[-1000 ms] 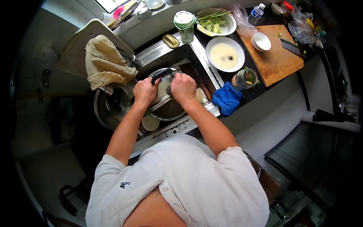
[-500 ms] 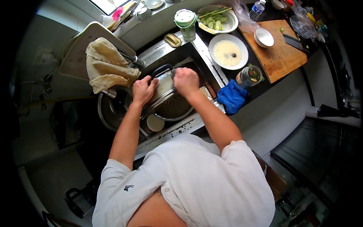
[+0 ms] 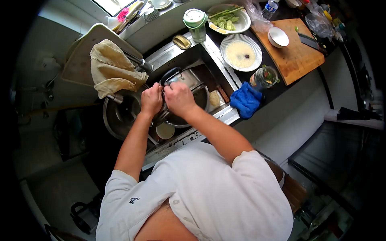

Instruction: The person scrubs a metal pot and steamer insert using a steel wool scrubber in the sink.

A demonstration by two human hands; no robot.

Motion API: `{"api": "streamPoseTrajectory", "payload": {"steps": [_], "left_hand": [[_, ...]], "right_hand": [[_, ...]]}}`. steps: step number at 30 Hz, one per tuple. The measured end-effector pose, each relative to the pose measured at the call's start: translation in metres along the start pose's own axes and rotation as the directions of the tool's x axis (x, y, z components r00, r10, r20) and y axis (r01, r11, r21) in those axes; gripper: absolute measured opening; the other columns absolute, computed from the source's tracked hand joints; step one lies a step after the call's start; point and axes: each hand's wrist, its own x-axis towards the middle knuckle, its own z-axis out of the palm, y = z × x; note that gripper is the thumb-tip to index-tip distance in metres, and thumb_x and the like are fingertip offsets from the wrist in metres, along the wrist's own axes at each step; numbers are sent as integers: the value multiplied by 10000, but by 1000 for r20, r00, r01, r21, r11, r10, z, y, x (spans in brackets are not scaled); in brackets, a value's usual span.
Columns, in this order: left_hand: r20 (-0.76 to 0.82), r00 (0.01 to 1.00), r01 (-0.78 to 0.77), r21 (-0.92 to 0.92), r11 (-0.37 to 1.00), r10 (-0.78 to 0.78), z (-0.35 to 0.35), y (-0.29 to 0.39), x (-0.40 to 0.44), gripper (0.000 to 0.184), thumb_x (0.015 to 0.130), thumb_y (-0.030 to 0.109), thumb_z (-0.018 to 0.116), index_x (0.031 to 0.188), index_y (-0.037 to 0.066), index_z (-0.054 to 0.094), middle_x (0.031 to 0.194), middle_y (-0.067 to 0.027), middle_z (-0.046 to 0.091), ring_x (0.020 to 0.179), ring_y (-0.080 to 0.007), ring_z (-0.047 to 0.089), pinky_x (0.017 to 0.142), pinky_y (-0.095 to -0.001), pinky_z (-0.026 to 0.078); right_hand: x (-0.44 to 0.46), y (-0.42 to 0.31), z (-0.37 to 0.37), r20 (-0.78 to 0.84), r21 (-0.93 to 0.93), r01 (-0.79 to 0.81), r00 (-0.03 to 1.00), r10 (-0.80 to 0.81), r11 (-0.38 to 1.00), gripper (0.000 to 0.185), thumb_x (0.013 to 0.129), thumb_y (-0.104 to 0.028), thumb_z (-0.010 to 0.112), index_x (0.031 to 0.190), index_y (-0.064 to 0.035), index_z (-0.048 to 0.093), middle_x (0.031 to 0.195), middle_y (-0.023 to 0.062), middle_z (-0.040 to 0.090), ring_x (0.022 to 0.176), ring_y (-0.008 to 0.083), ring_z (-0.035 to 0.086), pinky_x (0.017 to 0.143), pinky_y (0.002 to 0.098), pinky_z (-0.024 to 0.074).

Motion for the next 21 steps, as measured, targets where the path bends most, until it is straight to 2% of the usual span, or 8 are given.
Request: {"api": "streamPoseTrajectory", "payload": {"steps": [3, 5, 7, 9, 11, 15, 16, 21], "left_hand": [[-51, 998, -49, -36, 998, 47, 2, 3, -7, 210, 952, 246, 530, 829, 77, 535, 729, -179, 636, 655, -420, 615, 571, -516, 476], [-70, 997, -47, -16, 999, 46, 10, 14, -11, 198, 954, 233, 524, 824, 84, 541, 726, -172, 637, 635, -411, 614, 562, -512, 476], [-96, 995, 30, -2, 1000, -30, 14, 28, -8, 221, 982, 242, 485, 851, 82, 563, 750, -189, 636, 676, -437, 604, 590, -532, 459], [-80, 995, 63, 19, 998, -61, 14, 24, -10, 237, 984, 255, 478, 847, 82, 561, 757, -189, 639, 676, -439, 604, 591, -532, 461], [-73, 996, 60, 30, 998, -58, 16, 24, -9, 254, 986, 267, 470, 838, 81, 558, 757, -190, 641, 676, -441, 605, 592, -534, 461], [-102, 995, 11, 70, 997, -4, 18, 26, -11, 259, 977, 273, 477, 818, 85, 557, 700, -180, 641, 634, -420, 621, 572, -534, 477], [-93, 995, 33, 82, 996, -26, 15, 29, -9, 263, 977, 277, 477, 816, 85, 557, 694, -183, 640, 634, -421, 622, 570, -534, 476], [-51, 995, 95, 94, 991, -90, 15, 29, -6, 330, 988, 318, 468, 782, 71, 541, 714, -194, 635, 671, -443, 608, 591, -540, 466]], "right_hand": [[-5, 14, -3, -8, -152, -58, 998, 58, 987, 86, 773, -145, 607, 725, -76, 626, 694, 127, 597, 669, 299, 618, 625, 414, 512], [-2, 40, -14, 52, -130, -295, 951, 303, 947, 107, 781, -156, 604, 755, -71, 662, 726, 128, 619, 676, 309, 623, 642, 417, 518], [-3, 37, -8, -48, -189, -262, 965, 258, 946, 121, 797, -166, 602, 758, -73, 670, 738, 132, 624, 698, 314, 624, 661, 423, 519], [-5, 20, -6, 33, 26, -198, 980, 197, 980, 106, 798, -175, 624, 779, -84, 675, 728, 140, 609, 740, 324, 622, 677, 432, 514], [-10, 3, -4, -5, 12, -136, 991, 136, 991, 82, 777, -169, 635, 779, -97, 674, 715, 129, 598, 733, 323, 622, 676, 431, 513], [-15, 48, -21, 21, -189, -279, 957, 288, 942, 90, 795, -188, 620, 781, -125, 683, 725, 134, 603, 710, 334, 627, 657, 442, 519], [-17, 54, -24, 32, -82, -405, 912, 409, 911, 98, 788, -194, 623, 745, -118, 668, 732, 140, 609, 709, 328, 632, 660, 442, 521], [-23, 7, -16, 3, -2, -73, 997, 73, 997, 101, 787, -168, 616, 724, -93, 639, 725, 129, 595, 723, 319, 620, 660, 442, 513]]}}
